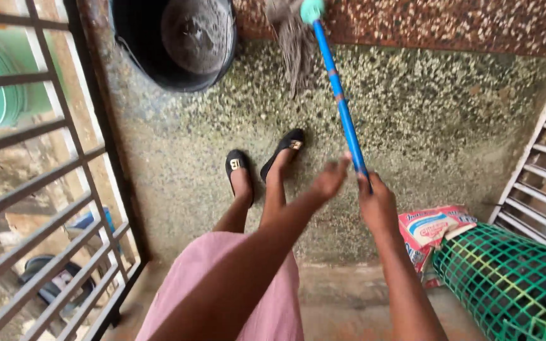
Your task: Mop a balcony or hallway floor and rinse the mop head in a bucket of water.
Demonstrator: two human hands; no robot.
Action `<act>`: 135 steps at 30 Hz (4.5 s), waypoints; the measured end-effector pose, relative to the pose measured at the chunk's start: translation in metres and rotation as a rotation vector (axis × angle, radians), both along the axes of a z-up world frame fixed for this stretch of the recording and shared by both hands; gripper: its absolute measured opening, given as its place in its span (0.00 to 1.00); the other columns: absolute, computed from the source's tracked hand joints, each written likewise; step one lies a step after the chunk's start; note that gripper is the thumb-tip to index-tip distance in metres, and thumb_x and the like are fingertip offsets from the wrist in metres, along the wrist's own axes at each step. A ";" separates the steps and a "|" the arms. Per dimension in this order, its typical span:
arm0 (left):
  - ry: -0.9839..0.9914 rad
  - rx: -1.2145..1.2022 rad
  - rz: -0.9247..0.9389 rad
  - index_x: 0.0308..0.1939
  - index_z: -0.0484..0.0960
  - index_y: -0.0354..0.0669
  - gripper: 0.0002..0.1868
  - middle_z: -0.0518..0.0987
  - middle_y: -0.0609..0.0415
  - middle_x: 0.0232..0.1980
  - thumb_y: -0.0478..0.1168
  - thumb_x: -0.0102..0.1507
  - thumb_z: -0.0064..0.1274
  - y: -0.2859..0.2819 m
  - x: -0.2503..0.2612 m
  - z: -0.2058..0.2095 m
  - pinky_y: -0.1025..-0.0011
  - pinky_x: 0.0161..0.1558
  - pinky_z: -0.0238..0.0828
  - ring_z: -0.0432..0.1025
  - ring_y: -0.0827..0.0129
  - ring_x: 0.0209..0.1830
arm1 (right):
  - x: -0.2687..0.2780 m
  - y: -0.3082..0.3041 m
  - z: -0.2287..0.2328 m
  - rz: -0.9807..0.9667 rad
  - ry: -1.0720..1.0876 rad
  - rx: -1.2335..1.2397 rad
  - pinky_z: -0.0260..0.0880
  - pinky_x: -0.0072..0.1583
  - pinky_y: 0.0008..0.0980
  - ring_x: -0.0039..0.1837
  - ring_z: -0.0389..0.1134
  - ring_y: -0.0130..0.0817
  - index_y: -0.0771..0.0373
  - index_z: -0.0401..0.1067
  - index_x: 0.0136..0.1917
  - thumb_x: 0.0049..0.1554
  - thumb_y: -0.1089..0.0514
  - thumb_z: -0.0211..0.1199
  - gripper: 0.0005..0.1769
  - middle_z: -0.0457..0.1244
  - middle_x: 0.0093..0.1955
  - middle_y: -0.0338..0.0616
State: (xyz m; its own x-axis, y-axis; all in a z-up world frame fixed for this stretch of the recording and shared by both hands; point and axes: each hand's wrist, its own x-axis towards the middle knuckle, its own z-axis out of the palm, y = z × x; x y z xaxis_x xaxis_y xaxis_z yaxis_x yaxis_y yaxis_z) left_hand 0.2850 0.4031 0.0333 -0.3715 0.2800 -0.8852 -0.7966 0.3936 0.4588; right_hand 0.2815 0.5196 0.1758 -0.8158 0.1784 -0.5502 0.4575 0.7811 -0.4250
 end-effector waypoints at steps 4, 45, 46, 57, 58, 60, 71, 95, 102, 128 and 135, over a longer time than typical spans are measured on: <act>-0.011 0.021 0.248 0.73 0.54 0.28 0.55 0.75 0.33 0.63 0.73 0.61 0.42 -0.030 -0.050 0.012 0.55 0.66 0.65 0.71 0.45 0.67 | 0.001 -0.044 -0.004 -0.057 -0.137 0.041 0.66 0.40 0.60 0.38 0.70 0.65 0.57 0.71 0.57 0.66 0.42 0.49 0.20 0.66 0.34 0.60; 0.515 -0.454 0.255 0.65 0.54 0.24 0.36 0.82 0.24 0.50 0.47 0.64 0.50 -0.131 0.234 0.001 0.55 0.56 0.74 0.79 0.38 0.52 | 0.156 -0.139 0.062 -0.020 -0.818 -0.342 0.56 0.23 0.41 0.21 0.58 0.36 0.45 0.57 0.69 0.66 0.53 0.49 0.18 0.60 0.28 0.50; 0.474 -0.453 0.287 0.65 0.55 0.25 0.36 0.80 0.24 0.52 0.47 0.63 0.50 -0.142 0.223 -0.003 0.54 0.57 0.72 0.77 0.37 0.53 | 0.156 -0.151 0.058 0.018 -0.757 -0.285 0.58 0.24 0.43 0.22 0.62 0.38 0.45 0.58 0.69 0.65 0.51 0.51 0.19 0.63 0.31 0.48; 0.506 -0.514 -0.528 0.47 0.77 0.32 0.16 0.78 0.22 0.41 0.44 0.65 0.49 -0.316 0.146 -0.066 0.43 0.49 0.76 0.79 0.31 0.41 | 0.139 -0.301 -0.020 0.366 -0.178 -0.039 0.71 0.49 0.48 0.51 0.68 0.62 0.45 0.66 0.72 0.62 0.48 0.63 0.26 0.63 0.52 0.71; 0.417 -0.494 -0.497 0.47 0.78 0.33 0.17 0.79 0.25 0.43 0.45 0.63 0.51 -0.316 0.125 -0.059 0.44 0.49 0.76 0.80 0.34 0.43 | 0.132 -0.302 -0.026 0.218 -0.230 -0.195 0.72 0.50 0.46 0.50 0.72 0.53 0.46 0.66 0.72 0.62 0.49 0.60 0.25 0.67 0.52 0.63; 0.333 -0.475 -0.457 0.47 0.79 0.33 0.18 0.80 0.27 0.44 0.45 0.62 0.52 -0.293 0.116 -0.086 0.46 0.49 0.77 0.80 0.37 0.44 | 0.122 -0.291 -0.026 0.075 -0.279 -0.350 0.73 0.51 0.43 0.49 0.75 0.44 0.47 0.66 0.72 0.63 0.50 0.58 0.24 0.71 0.52 0.55; 0.322 -0.484 0.221 0.68 0.48 0.33 0.39 0.81 0.30 0.51 0.54 0.64 0.45 -0.245 0.248 0.049 0.48 0.54 0.75 0.80 0.39 0.48 | 0.177 -0.290 0.099 -0.112 -0.941 -0.239 0.54 0.22 0.36 0.20 0.54 0.32 0.35 0.51 0.72 0.66 0.48 0.49 0.22 0.54 0.26 0.42; 0.012 -0.145 -0.260 0.74 0.35 0.12 0.52 0.78 0.32 0.59 0.53 0.66 0.43 -0.204 0.228 0.105 0.52 0.65 0.65 0.76 0.50 0.59 | 0.261 -0.230 0.104 -0.618 -0.911 -0.359 0.52 0.24 0.34 0.22 0.48 0.30 0.32 0.53 0.72 0.65 0.40 0.52 0.24 0.51 0.27 0.41; 0.208 -0.153 -0.560 0.62 0.69 0.45 0.22 0.69 0.23 0.69 0.56 0.73 0.40 -0.174 0.395 0.032 0.46 0.60 0.71 0.76 0.38 0.59 | 0.334 -0.200 0.101 -0.733 -1.122 -0.501 0.51 0.26 0.33 0.23 0.48 0.32 0.28 0.53 0.69 0.64 0.41 0.52 0.22 0.51 0.28 0.43; -0.003 -0.063 -0.856 0.73 0.26 0.18 0.59 0.67 0.23 0.67 0.59 0.68 0.51 0.041 0.318 0.069 0.29 0.66 0.49 0.68 0.34 0.64 | 0.529 0.036 -0.014 -0.679 -0.377 -0.491 0.55 0.26 0.29 0.21 0.56 0.27 0.40 0.62 0.68 0.60 0.41 0.57 0.24 0.63 0.24 0.39; -0.083 -0.081 -0.660 0.71 0.36 0.13 0.53 0.83 0.36 0.49 0.55 0.62 0.45 0.007 0.277 0.102 0.48 0.57 0.72 0.80 0.44 0.50 | 0.407 -0.007 0.050 -1.000 -0.729 -0.712 0.52 0.26 0.33 0.22 0.53 0.31 0.39 0.58 0.68 0.60 0.47 0.60 0.24 0.51 0.21 0.42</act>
